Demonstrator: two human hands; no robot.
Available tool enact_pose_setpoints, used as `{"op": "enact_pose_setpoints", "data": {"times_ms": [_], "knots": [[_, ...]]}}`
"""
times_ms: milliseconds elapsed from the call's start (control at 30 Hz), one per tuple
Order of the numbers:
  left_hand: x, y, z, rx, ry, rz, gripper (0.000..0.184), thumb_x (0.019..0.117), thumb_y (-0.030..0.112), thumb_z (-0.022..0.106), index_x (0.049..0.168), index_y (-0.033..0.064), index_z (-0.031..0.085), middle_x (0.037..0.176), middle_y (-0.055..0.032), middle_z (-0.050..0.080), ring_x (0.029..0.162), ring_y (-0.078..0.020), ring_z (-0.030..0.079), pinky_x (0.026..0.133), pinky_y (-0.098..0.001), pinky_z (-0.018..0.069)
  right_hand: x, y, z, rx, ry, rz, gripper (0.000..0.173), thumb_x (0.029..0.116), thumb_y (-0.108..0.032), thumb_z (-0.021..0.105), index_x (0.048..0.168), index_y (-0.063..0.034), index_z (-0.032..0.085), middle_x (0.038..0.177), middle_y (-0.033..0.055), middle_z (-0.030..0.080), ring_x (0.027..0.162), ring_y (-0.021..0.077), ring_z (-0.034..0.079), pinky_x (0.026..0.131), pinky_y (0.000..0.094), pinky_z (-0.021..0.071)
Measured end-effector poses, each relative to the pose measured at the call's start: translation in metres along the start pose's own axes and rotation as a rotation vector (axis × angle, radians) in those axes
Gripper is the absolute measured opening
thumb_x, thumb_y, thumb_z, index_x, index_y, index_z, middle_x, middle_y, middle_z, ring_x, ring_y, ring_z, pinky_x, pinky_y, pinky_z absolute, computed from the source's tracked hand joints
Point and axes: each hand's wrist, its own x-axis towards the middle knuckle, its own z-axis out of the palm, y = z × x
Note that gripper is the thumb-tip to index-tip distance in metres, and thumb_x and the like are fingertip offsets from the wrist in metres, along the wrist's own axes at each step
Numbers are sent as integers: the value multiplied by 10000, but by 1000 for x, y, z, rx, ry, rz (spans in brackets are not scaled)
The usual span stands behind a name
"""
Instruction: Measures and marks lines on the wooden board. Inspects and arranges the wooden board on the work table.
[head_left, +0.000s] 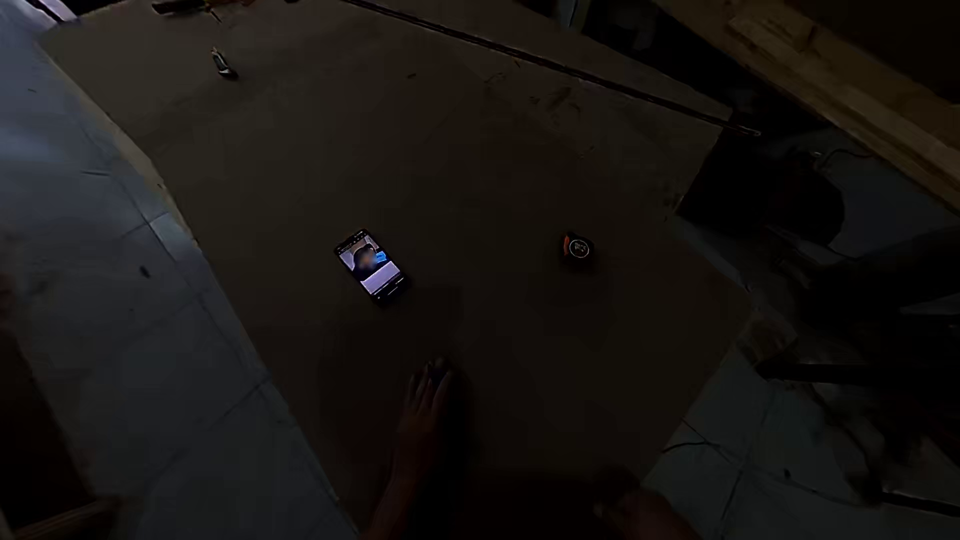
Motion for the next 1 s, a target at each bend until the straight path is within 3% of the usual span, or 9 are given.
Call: {"op": "enact_pose_setpoints", "data": {"times_ms": [67, 167, 367, 433, 500, 633, 767, 900, 1000], "knots": [[-2, 3, -1, -29, 19, -16, 447, 1052, 323, 497, 1399, 74, 630, 1528, -129, 544, 1455, -300, 473, 1230, -542, 333, -1, -20, -40, -87, 225, -131, 585, 1019, -584, 530, 1027, -33, 726, 876, 135, 751, 800, 298, 746, 789, 551, 609], [-2, -2, 3, -70, 72, -23, 435, 1025, 300, 532, 1378, 68, 638, 1512, -122, 561, 1449, -293, 481, 1227, -545, 337, 20, -61, -108, -134, 588, -299, 542, 1016, -546, 559, 1292, -94, 672, 1098, 120, 741, 993, 285, 727, 908, 549, 581], [3, 25, 2, -140, 146, -245, 396, 986, 216, 540, 1328, 52, 655, 1474, -119, 594, 1441, -287, 488, 1224, -534, 343, 95, -163, -226, -261, 901, -597, 998, 881, -643, 702, 1602, -65, 325, 1557, 251, 433, 1285, 422, 586, 999, 618, 529], [11, 62, -2, -171, 167, -421, 415, 973, 211, 581, 1352, 57, 649, 1423, -109, 634, 1362, -267, 572, 1140, -494, 463, 125, -199, -248, -378, 905, -719, 1025, 844, -690, 707, 1590, -76, 363, 1520, 246, 471, 1258, 426, 597, 975, 611, 542], [29, 102, 0, -227, 176, -566, 423, 959, 228, 616, 1352, 78, 661, 1312, -93, 694, 1210, -242, 665, 1028, -472, 550, 148, -222, -260, -505, 835, -834, 863, 844, -609, 743, 1478, -69, 515, 1363, 221, 592, 1191, 403, 616, 969, 576, 535], [127, 140, 38, -537, 184, -647, 415, 956, 197, 681, 1351, 78, 638, 1281, -53, 703, 1193, -144, 665, 1041, -372, 559, 160, -247, -292, -698, 473, -1103, 663, 806, -380, 791, 1387, -126, 598, 1315, 121, 619, 1192, 278, 624, 988, 479, 553], [239, 131, 73, -752, 308, -672, 448, 931, 183, 716, 1362, 109, 621, 1261, -23, 712, 1153, -121, 683, 999, -371, 587, 171, -283, -296, -746, 193, -1284, 586, 819, -331, 761, 1355, -160, 598, 1311, 49, 629, 1227, 189, 599, 1033, 412, 528], [299, 91, 91, -794, 523, -617, 392, 915, 74, 733, 1291, 163, 673, 1159, 37, 749, 1030, -77, 718, 899, -315, 629, 205, -350, -298, -640, 171, -1518, 603, 798, -305, 784, 1338, -119, 591, 1222, 57, 650, 1112, 161, 647, 943, 380, 581], [325, 56, 84, -735, 676, -573, 388, 898, 20, 754, 1263, 126, 673, 1161, -1, 743, 1026, -109, 723, 895, -322, 635, 239, -412, -295, -601, 146, -1728, 632, 771, -321, 793, 1319, -79, 591, 1185, 72, 660, 1063, 165, 662, 901, 375, 598]]}}
